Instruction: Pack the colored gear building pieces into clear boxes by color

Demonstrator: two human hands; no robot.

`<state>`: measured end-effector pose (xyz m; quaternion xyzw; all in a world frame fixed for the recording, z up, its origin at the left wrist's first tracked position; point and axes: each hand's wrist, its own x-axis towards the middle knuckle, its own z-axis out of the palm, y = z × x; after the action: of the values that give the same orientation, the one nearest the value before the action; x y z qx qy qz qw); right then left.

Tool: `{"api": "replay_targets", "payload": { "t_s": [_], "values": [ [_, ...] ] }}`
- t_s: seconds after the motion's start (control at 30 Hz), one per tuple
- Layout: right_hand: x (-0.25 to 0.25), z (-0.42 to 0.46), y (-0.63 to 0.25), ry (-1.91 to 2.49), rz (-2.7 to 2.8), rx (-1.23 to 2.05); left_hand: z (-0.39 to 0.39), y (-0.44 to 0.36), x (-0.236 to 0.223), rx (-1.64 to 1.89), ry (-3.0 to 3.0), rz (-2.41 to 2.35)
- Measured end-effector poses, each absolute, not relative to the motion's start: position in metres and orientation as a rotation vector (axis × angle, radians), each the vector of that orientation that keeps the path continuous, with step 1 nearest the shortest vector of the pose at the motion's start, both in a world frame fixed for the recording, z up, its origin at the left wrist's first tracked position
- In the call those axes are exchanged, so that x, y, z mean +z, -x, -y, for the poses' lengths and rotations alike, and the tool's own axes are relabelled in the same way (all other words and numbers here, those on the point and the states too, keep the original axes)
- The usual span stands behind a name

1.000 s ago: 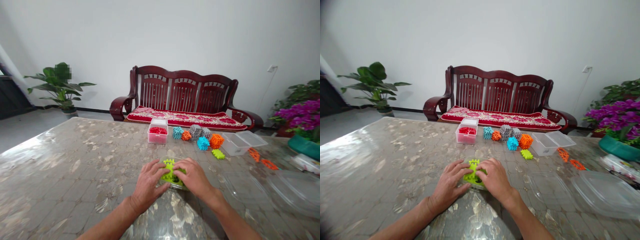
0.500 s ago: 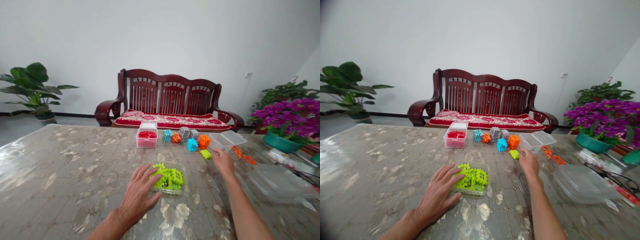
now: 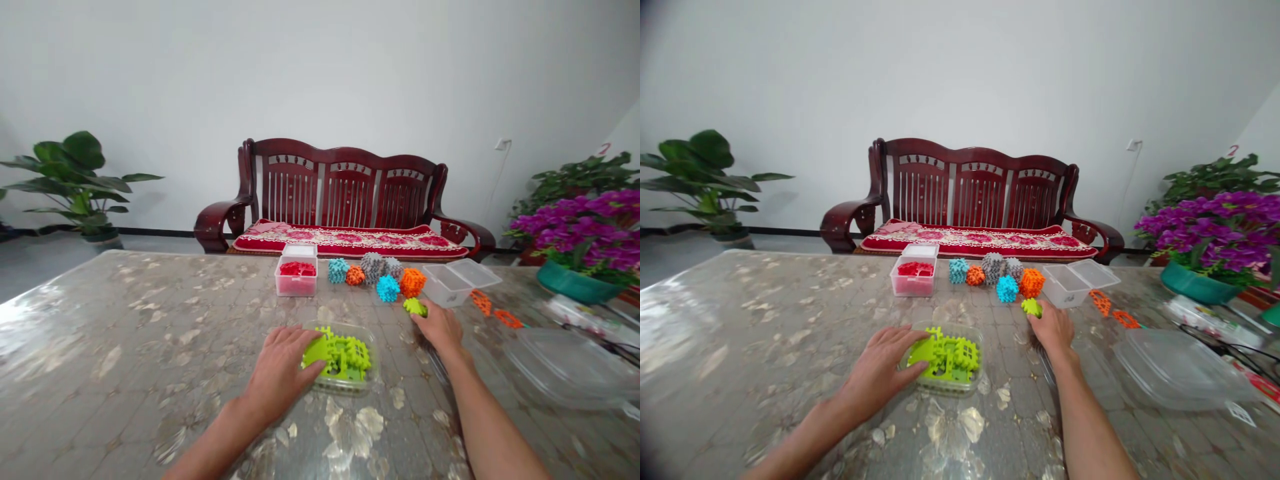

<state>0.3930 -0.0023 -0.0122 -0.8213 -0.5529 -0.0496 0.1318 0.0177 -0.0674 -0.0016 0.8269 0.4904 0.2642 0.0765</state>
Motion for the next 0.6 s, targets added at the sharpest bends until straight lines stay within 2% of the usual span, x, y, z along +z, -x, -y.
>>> {"api": "replay_targets", "payload": {
  "t_s": [0.13,0.37,0.47,0.6],
  "values": [
    [-0.008,0.006,-0.391,2.339,1.575,-0.151,0.054,-0.014,0.005,0.719,-2.538,-1.416],
    [-0.007,0.011,-0.358,2.057,1.764,0.041,0.036,-0.014,0.021,0.488,-2.641,-1.369],
    [-0.007,0.011,-0.355,1.939,1.85,0.104,0.035,-0.016,0.024,0.49,-2.646,-1.34],
    [-0.005,0.01,-0.379,2.113,1.629,0.019,0.034,-0.014,0.018,0.574,-2.647,-1.328]
  ]
}}
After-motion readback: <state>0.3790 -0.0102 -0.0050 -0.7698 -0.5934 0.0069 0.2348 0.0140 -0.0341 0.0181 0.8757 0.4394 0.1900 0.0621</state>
